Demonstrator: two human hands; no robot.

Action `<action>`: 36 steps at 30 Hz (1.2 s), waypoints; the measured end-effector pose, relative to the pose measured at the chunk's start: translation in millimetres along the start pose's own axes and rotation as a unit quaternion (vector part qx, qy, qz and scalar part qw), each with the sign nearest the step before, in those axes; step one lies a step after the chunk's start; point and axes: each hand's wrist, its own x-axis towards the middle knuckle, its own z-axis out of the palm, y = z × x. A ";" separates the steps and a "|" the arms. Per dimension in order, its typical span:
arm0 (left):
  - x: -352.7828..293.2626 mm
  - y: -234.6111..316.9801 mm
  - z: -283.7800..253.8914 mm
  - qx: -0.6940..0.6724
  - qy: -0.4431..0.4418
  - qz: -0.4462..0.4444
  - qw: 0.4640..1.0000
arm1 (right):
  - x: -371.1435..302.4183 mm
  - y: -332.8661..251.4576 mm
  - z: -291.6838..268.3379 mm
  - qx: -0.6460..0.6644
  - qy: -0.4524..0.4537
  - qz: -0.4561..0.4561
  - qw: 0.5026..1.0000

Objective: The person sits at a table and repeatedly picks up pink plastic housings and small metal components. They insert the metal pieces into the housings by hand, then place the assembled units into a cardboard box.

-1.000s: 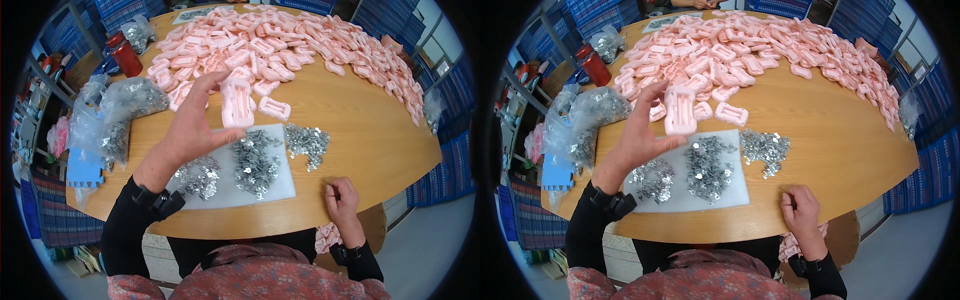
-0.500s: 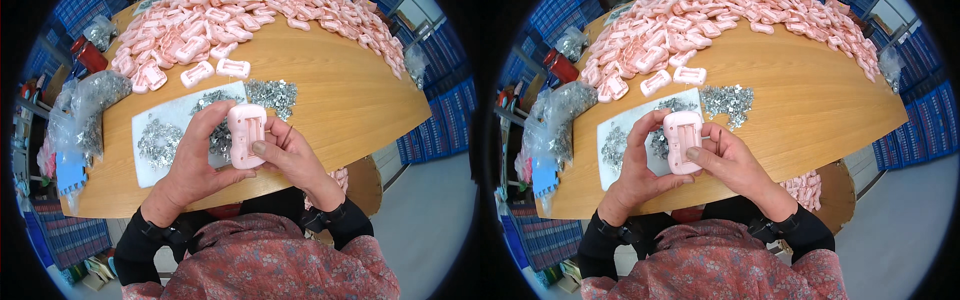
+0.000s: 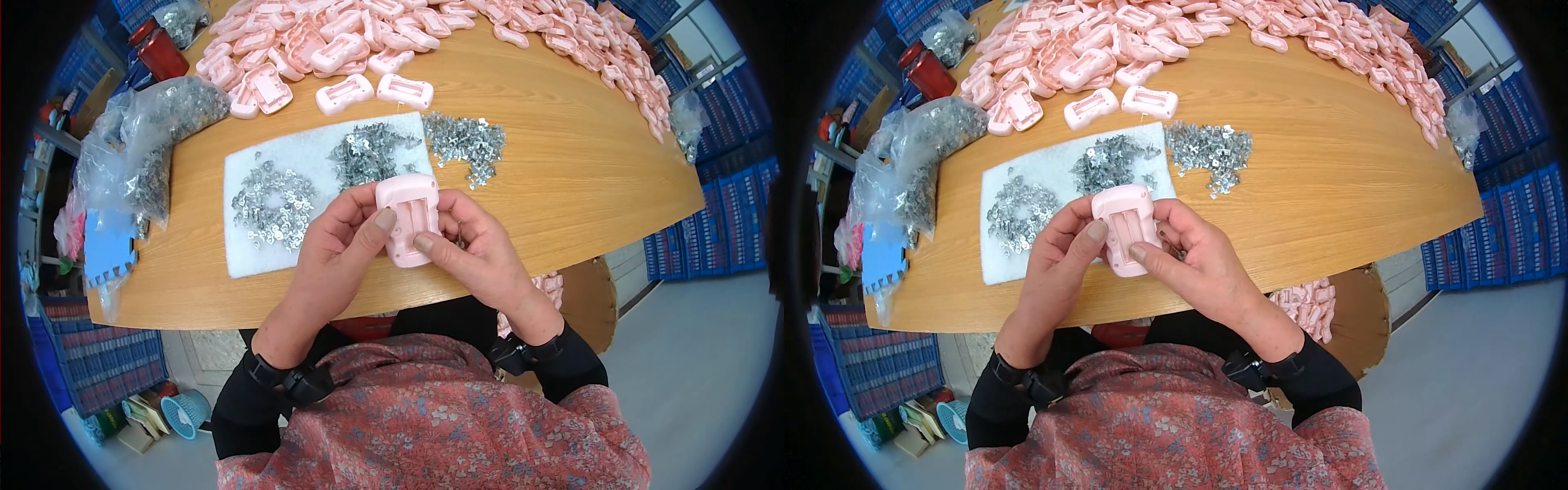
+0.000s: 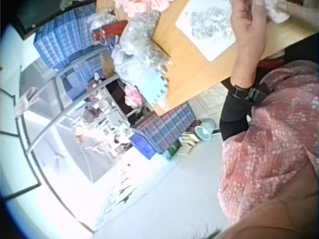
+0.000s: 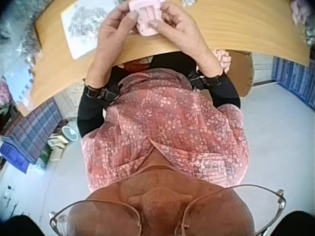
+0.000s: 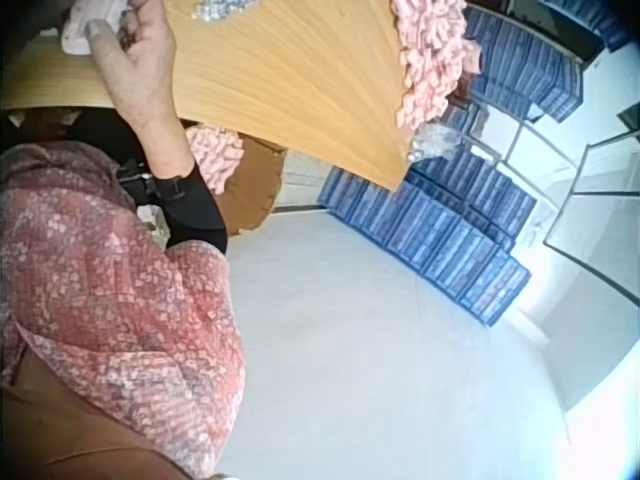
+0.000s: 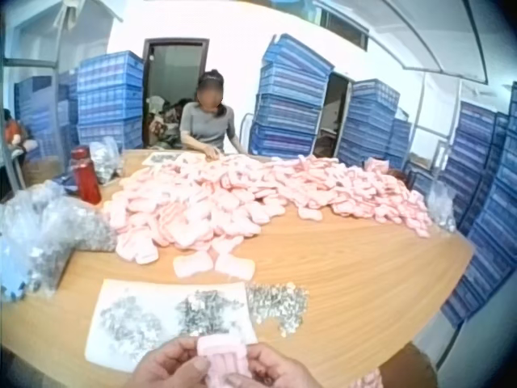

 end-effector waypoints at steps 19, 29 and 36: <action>-8.9 -5.3 -17.3 0.106 -0.352 -0.248 0.896 | -17.7 -22.9 -20.0 -0.320 -0.155 0.029 0.934; -31.1 -19.3 -22.2 -0.133 -0.148 -0.247 0.949 | 56.2 -3.0 -53.8 -0.509 0.072 -0.072 0.855; -33.7 -20.6 -20.8 -0.168 -0.098 -0.210 0.958 | 80.6 18.0 -60.2 -0.546 0.028 -0.106 0.831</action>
